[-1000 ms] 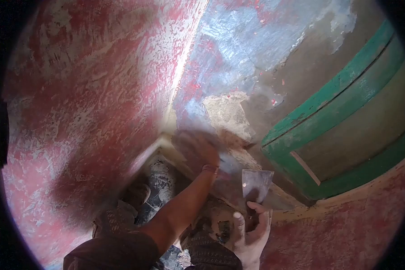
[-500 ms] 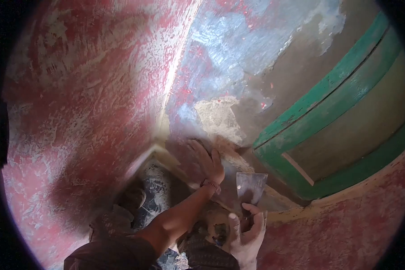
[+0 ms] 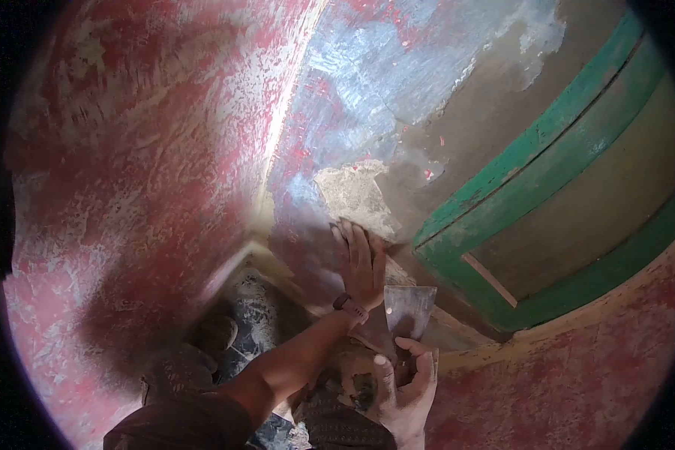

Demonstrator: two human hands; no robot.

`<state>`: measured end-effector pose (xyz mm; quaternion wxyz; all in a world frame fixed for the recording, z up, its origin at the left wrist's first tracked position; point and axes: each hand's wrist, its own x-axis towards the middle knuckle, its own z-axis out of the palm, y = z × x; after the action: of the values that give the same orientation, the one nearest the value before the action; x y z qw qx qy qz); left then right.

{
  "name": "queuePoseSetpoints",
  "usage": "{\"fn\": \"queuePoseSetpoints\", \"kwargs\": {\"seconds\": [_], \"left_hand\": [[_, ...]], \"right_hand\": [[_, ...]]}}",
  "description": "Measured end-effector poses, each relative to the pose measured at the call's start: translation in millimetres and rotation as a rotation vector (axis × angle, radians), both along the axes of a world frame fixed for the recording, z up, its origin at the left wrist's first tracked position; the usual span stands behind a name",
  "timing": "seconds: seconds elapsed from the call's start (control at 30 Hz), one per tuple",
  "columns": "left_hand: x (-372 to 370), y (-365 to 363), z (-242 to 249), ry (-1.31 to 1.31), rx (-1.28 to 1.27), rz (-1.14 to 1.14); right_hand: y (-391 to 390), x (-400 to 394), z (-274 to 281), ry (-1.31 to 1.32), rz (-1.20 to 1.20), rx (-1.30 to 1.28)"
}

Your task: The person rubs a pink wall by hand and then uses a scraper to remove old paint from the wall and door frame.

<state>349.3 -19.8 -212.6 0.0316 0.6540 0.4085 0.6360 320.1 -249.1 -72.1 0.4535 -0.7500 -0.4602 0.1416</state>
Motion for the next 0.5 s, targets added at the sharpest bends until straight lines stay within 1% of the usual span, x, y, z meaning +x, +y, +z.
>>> {"fn": "queuePoseSetpoints", "kwargs": {"seconds": [0.07, 0.17, 0.2, 0.27, 0.3, 0.33, 0.37, 0.4, 0.43, 0.5], "left_hand": [[-2, 8, 26, -0.137, -0.053, 0.018], [2, 11, 30, -0.229, -0.083, 0.006], [2, 10, 27, -0.319, -0.075, -0.015], [1, 9, 22, -0.511, -0.059, -0.054], [1, 11, 24, -0.517, -0.039, -0.087], [0, 13, 25, -0.524, -0.020, -0.120], [-3, 12, 32, -0.528, -0.003, -0.153], [-12, 13, 51, -0.445, -0.031, -0.158], [-13, 19, 56, -0.435, -0.026, -0.152], [-15, 25, 62, -0.406, -0.015, -0.139]], "right_hand": [[-3, 1, 0, 0.007, -0.011, 0.012], [-7, 8, -1, -0.063, -0.033, 0.013], [-7, 9, -1, -0.058, -0.030, 0.042], [-10, 15, -3, -0.100, -0.038, 0.010], [-10, 17, -2, -0.125, -0.044, -0.008], [-9, 13, 1, -0.038, -0.054, -0.010], [-9, 15, 3, -0.090, -0.038, -0.012], [-9, 16, 3, -0.137, -0.024, -0.018], [-11, 16, 3, -0.180, -0.009, -0.030], [-13, 16, 0, -0.110, -0.037, -0.018]]}}
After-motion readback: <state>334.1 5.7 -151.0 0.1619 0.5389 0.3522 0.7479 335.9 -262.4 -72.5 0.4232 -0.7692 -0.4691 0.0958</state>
